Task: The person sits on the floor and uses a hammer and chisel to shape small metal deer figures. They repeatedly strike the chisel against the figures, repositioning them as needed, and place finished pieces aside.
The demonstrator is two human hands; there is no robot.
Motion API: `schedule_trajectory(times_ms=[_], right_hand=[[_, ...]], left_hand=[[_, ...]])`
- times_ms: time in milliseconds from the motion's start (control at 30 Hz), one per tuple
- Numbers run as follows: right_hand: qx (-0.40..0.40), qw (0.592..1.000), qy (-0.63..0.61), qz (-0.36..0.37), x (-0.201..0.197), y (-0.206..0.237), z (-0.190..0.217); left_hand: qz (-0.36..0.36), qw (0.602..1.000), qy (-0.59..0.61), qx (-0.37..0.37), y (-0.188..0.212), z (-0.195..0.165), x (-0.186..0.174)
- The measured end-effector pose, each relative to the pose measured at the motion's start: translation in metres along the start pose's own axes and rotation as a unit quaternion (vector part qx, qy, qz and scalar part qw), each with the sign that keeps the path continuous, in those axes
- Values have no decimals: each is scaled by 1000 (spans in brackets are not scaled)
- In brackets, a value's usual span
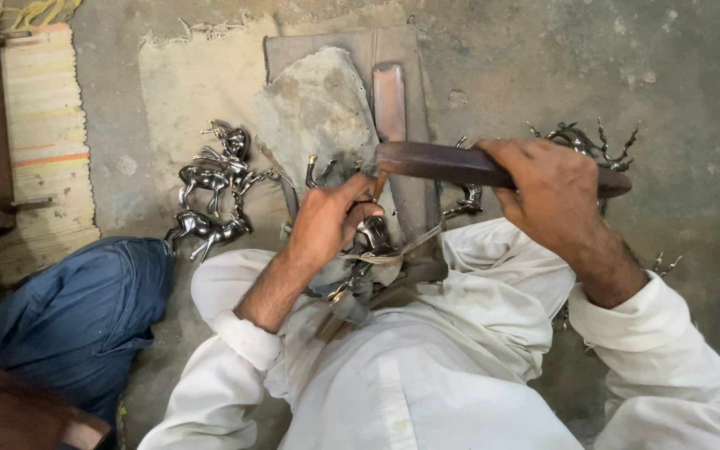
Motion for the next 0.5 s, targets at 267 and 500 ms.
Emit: schedule_trajectory(times_ms=[267,500], right_hand=[[122,991,-54,25,11,27,-41],[255,962,-93,40,41,73,-66]], left_hand=[[116,990,5,74,-20,-10,14],[186,976,-39,109,-27,-13,27]])
Point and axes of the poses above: each hand's wrist, its own y-axis away from the middle knuckle, its own x-axis out of the palm, z = x × y, the point moved 9 cm from there along -y, towards the middle knuckle, and after that the axes turned 8 degrees about x, right-handed, at the moved point
